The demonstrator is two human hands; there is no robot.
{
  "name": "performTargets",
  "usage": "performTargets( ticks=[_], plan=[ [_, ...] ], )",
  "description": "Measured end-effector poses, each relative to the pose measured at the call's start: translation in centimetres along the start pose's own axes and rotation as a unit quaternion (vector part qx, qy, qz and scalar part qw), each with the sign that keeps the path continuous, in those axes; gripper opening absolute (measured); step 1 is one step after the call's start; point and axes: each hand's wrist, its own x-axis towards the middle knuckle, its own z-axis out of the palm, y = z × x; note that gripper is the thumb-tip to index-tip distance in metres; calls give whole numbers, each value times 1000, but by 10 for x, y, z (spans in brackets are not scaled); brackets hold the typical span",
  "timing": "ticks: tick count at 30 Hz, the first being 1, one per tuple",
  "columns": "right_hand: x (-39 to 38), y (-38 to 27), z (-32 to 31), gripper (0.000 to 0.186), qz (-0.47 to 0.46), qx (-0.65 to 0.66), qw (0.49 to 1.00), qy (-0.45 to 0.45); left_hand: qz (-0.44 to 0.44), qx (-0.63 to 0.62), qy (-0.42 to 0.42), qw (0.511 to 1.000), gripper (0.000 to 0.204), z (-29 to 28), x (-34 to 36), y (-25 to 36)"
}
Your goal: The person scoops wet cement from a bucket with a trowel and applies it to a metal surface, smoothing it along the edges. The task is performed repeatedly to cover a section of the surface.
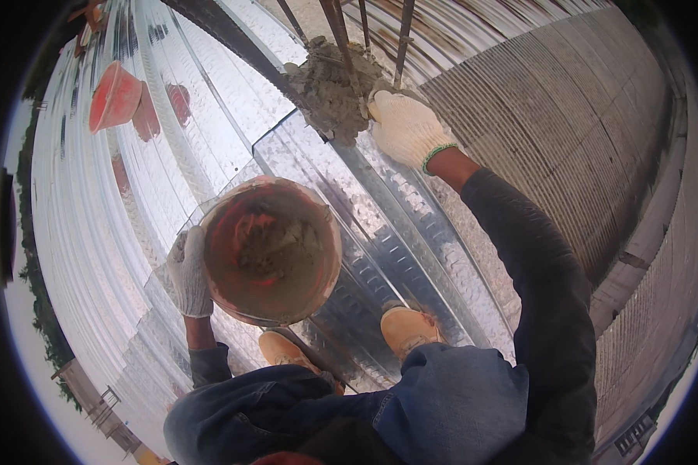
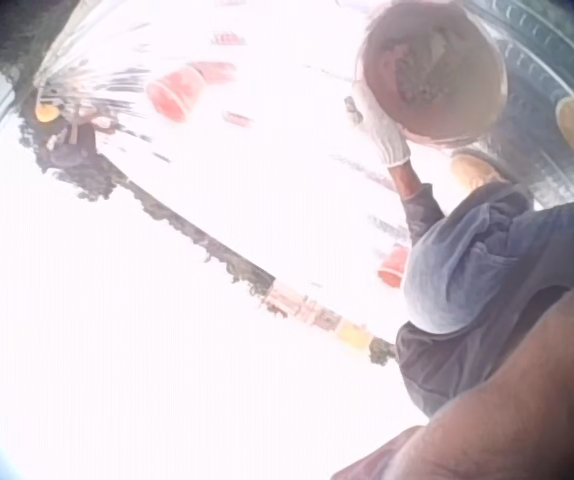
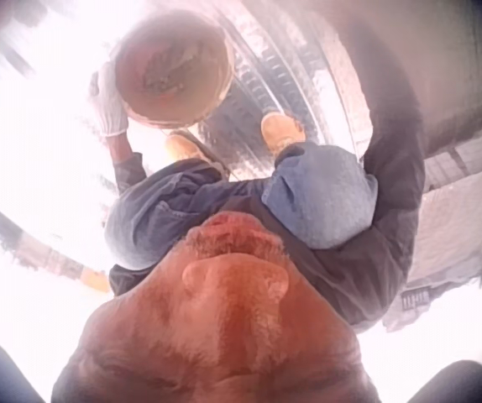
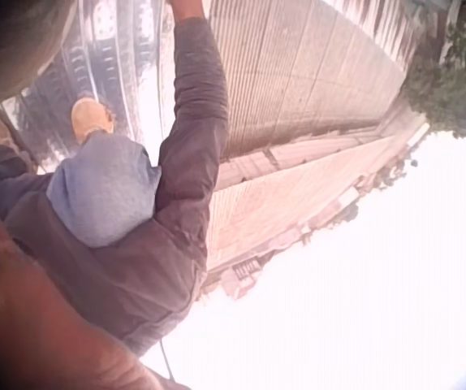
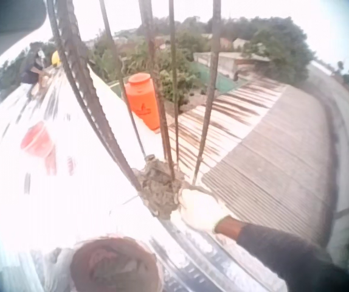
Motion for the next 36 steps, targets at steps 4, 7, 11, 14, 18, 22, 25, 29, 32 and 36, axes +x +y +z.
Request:
performTargets(
  ticks=[4, 7, 11, 14, 18, 22, 25, 29, 32, 36],
  plan=[
    [-23, 15, -24, 31, 33, -22, 999, 18, 2, 47, -17, 999, 33, 7, 1, 7],
    [-33, 39, -36, 48, -49, -94, 993, 49, 1, 18, -9, 1000, 33, 6, 1, 3],
    [-19, 41, -49, 43, -57, -182, 982, 8, -17, 11, 1, 1000, 31, 2, 0, -1],
    [0, 39, -44, 41, -83, -239, 967, 21, -16, 12, -17, 1000, 30, -7, 4, -14],
    [-6, 22, -45, 37, -68, -278, 956, 63, -15, 6, 2, 1000, 30, -3, -4, -5],
    [-19, 11, -55, 33, -40, -365, 928, 69, 3, 18, 15, 1000, 33, -7, -5, -11],
    [-10, 22, -45, 28, -74, -380, 916, 103, -25, -15, 19, 999, 34, -2, -4, -11],
    [11, 19, -29, 29, -105, -357, 921, 113, -15, 0, 22, 1000, 34, 6, -3, -4],
    [23, 12, -22, 26, -104, -325, 934, 107, 1, 22, 5, 1000, 34, -2, 2, -10],
    [37, 6, -19, 22, -89, -327, 938, 78, -15, 9, 12, 1000, 34, 2, 0, -8]
  ],
)
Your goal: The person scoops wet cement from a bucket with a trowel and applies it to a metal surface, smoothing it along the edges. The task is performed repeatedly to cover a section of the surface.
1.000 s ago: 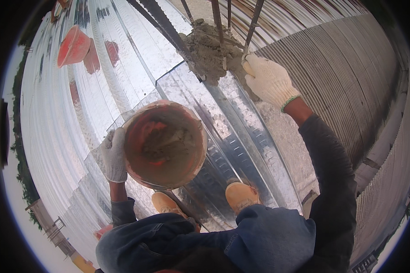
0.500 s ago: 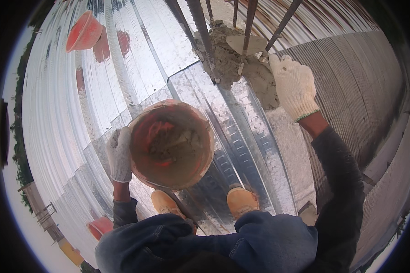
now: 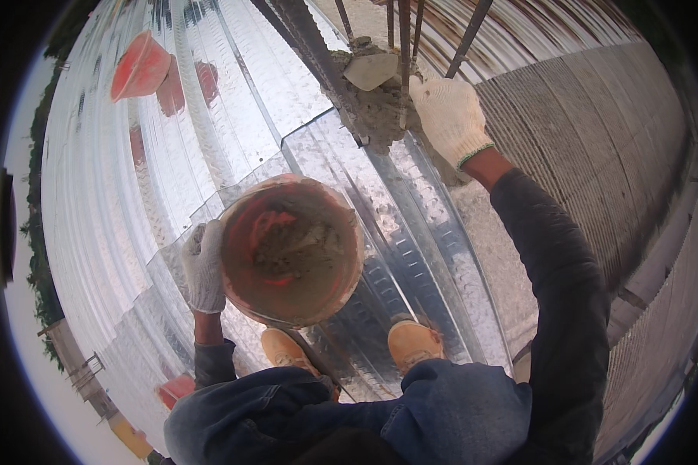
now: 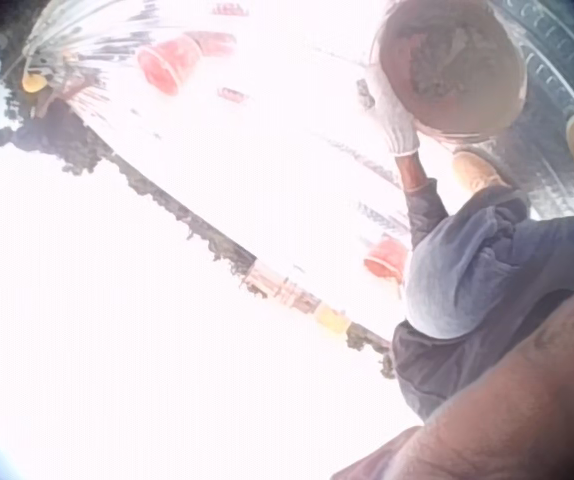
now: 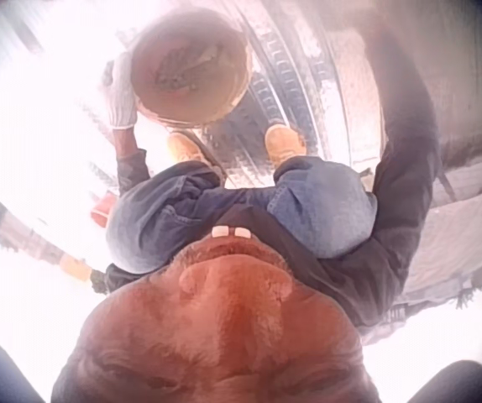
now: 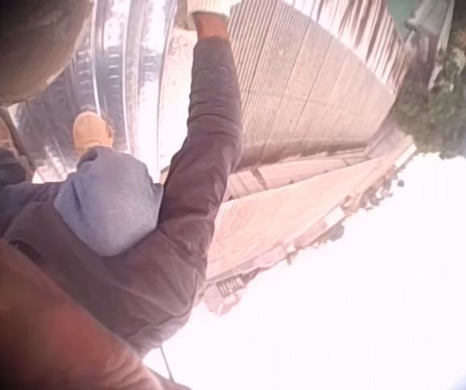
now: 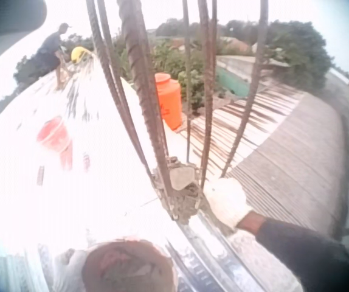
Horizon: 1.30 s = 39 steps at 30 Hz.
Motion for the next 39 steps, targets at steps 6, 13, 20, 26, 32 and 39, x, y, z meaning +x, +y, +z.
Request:
performTargets(
  ticks=[6, 13, 20, 26, 32, 39],
  plan=[
    [-23, 11, -8, 28, 31, 201, 979, 10, -5, 0, 14, 1000, 35, -3, -1, -2],
    [5, 18, 6, 31, 51, 311, 945, -85, -15, -18, 11, 1000, 36, -3, 3, -9],
    [38, 26, 23, 25, -148, 180, 972, -27, -10, 44, -23, 999, 31, -5, 3, -3],
    [48, 23, 22, 20, -110, 266, 955, -75, -11, 12, 8, 1000, 34, 7, 0, 11],
    [35, 24, 18, 33, -94, 215, 967, -96, 3, 43, -5, 999, 31, 3, 10, -3],
    [34, 15, 15, 43, -60, 252, 964, -64, -3, 51, -12, 999, 32, -9, 8, 2]
  ],
)
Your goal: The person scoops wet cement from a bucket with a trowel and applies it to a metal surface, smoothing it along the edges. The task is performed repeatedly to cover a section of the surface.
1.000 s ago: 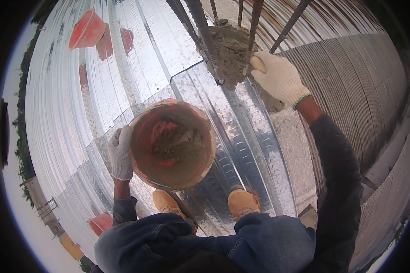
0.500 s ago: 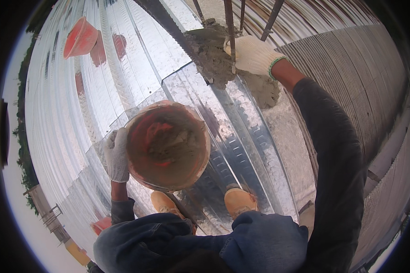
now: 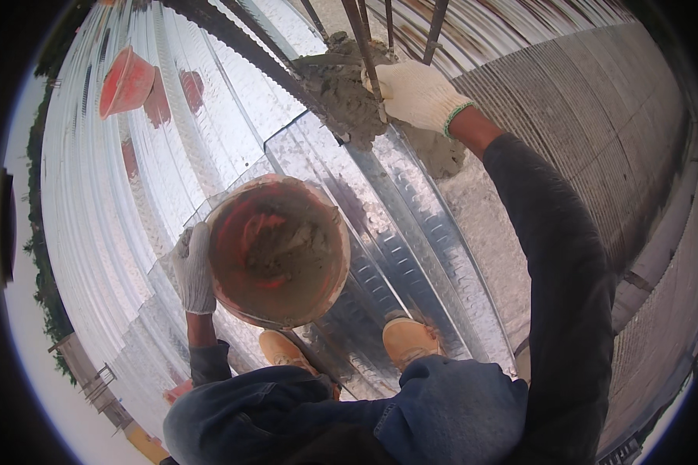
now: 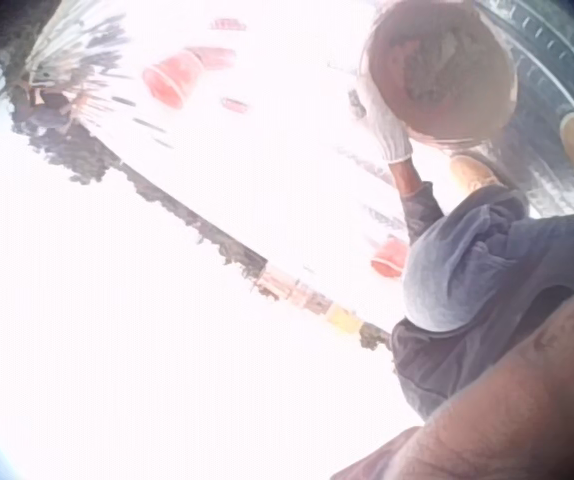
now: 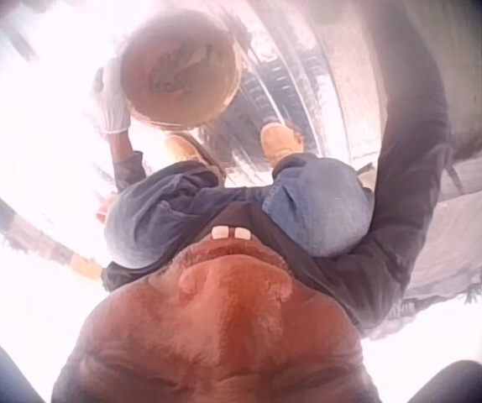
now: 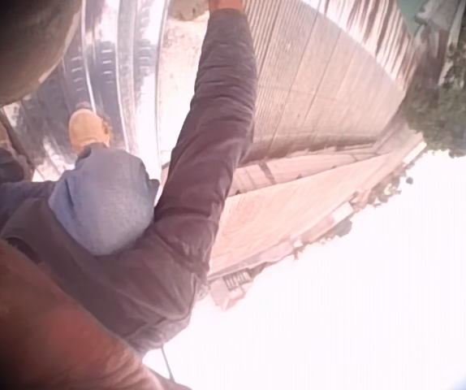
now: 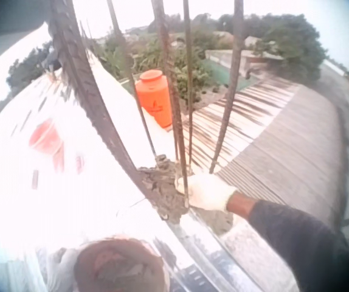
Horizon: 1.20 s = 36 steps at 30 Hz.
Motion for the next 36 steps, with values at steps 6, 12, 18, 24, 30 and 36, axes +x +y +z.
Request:
performTargets(
  ticks=[6, 12, 18, 24, 30, 36],
  plan=[
    [-13, 1, 7, 31, -34, -8, 999, 19, 2, -6, 37, 999, 34, 7, -9, 10],
    [-41, 11, -22, 35, 14, 114, 990, 87, 11, 10, 21, 1000, 34, 16, -2, 10],
    [-17, -2, -50, 50, 162, 330, 916, -161, -11, -33, 19, 999, 32, 7, 1, 1],
    [-5, -1, -35, 48, 223, 319, 902, -189, -13, -52, 9, 999, 33, 12, -1, 7],
    [-10, 15, -9, 43, 142, 143, 968, -150, -1, -31, 12, 999, 33, 11, -3, 10],
    [-25, 14, -8, 50, 182, 155, 965, -109, 10, -61, -2, 998, 34, 4, 2, -8]
  ],
)
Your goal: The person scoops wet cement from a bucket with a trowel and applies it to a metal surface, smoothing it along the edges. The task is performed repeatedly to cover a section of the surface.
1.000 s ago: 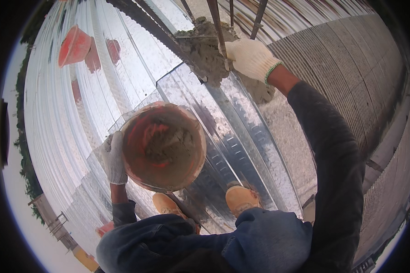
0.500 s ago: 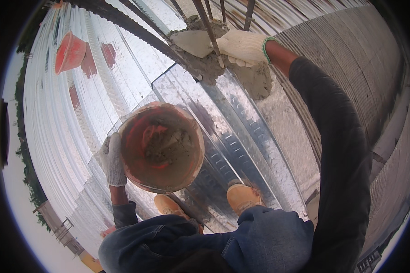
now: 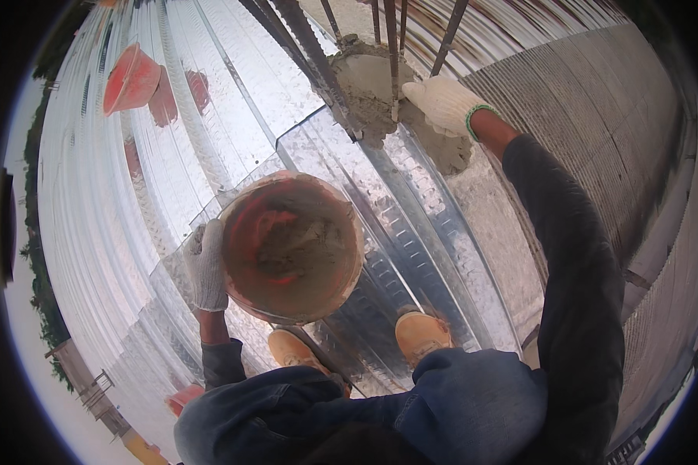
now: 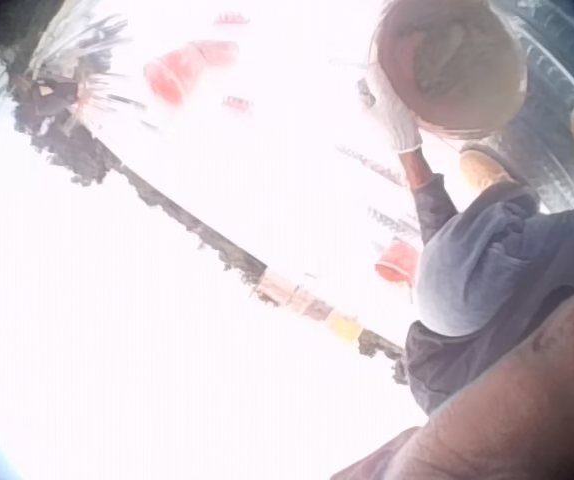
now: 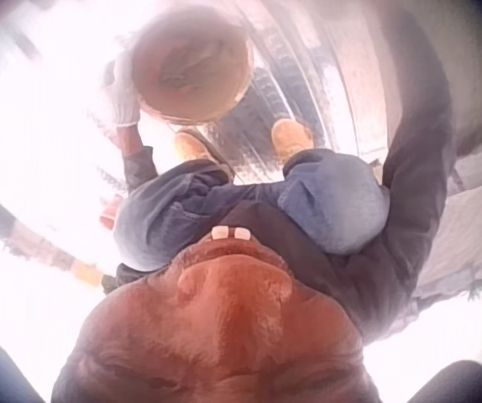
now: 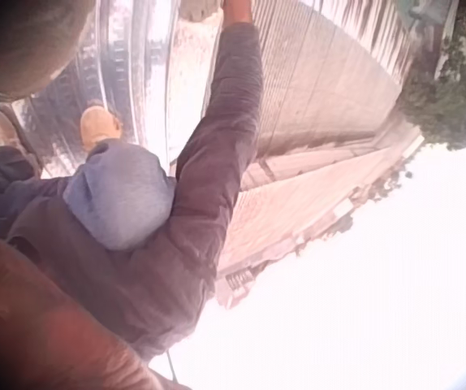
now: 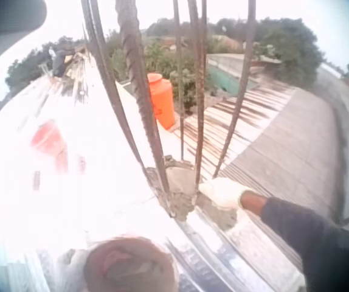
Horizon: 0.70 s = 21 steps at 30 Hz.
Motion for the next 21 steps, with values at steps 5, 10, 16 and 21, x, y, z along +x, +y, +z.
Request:
performTargets(
  ticks=[5, 10, 16, 21],
  plan=[
    [-32, -4, -20, 53, 44, 89, 995, -2, 6, 10, -9, 1000, 34, 1, 1, -2],
    [-35, -34, -33, 42, -33, 32, 999, 8, 23, 15, -32, 999, 34, 0, 6, 4],
    [-14, -38, -34, 47, -66, 81, 994, -40, 0, 31, -16, 999, 33, -2, 3, 0],
    [-17, -35, -41, 43, 8, 108, 981, -161, 7, 45, -17, 999, 33, -1, 6, -4]
  ],
)
